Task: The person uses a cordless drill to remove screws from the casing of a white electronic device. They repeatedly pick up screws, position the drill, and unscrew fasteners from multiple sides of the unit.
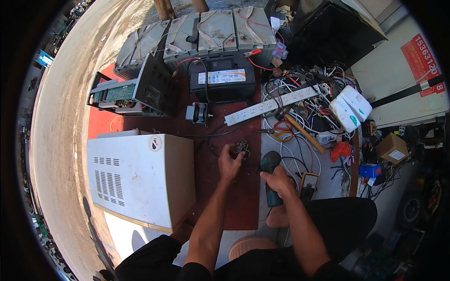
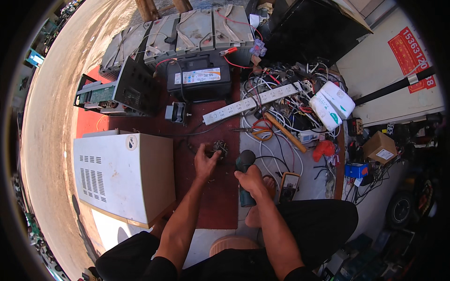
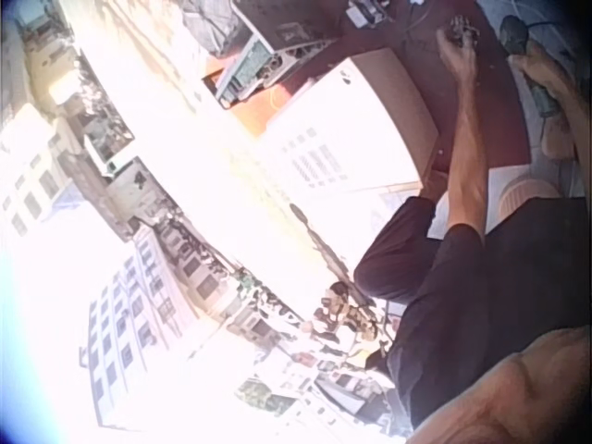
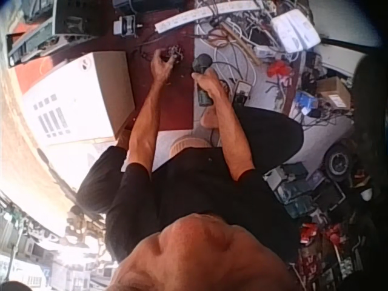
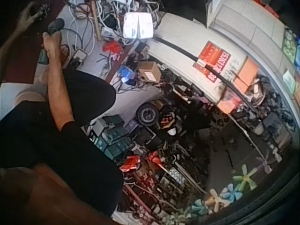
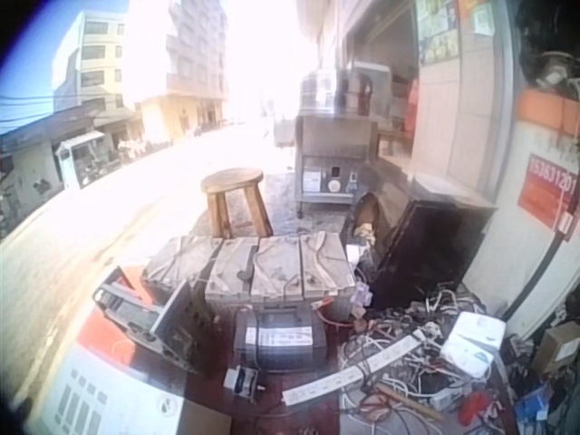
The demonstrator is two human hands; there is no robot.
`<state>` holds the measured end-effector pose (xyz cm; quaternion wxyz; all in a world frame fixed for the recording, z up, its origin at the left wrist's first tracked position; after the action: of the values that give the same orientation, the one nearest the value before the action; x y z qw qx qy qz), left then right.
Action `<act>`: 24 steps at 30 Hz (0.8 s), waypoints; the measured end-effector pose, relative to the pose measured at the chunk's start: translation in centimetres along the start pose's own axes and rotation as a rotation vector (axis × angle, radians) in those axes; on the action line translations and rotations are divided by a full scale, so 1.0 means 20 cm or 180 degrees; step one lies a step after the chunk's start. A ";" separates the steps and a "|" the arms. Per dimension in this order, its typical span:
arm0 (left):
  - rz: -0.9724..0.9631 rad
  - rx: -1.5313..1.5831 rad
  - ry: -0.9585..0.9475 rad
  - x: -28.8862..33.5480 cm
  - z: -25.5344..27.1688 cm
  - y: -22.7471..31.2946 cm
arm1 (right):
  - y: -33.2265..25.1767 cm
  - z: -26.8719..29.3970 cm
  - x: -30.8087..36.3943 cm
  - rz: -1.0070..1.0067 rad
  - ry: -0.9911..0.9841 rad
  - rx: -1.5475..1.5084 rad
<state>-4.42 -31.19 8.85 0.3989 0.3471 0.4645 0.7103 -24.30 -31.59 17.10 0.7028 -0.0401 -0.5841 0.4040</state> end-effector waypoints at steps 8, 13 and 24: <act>-0.0085 -0.0785 -0.0168 -0.06 -0.03 0.07 | -0.01 0.02 0.02 0.0005 0.0004 0.0049; 0.0033 -0.1349 -0.0284 -0.09 -0.07 0.11 | -0.02 0.01 0.02 -0.0056 0.0050 -0.0043; -0.0264 -0.0587 -0.0147 0.06 -0.13 -0.04 | 0.01 0.03 -0.02 0.0035 -0.0019 -0.0142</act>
<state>-6.97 -30.98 7.36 0.4688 0.3056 0.4018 0.7248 -24.85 -31.94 16.86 0.6978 -0.0578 -0.5948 0.3949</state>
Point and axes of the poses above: each hand's wrist, its own x-axis away from the middle knuckle, its own z-axis out of the back of the hand, y = z × x, the point moved 1 cm from there along -x, towards the middle knuckle, and after that the axes turned 2 degrees about x, right-handed, at the moved point
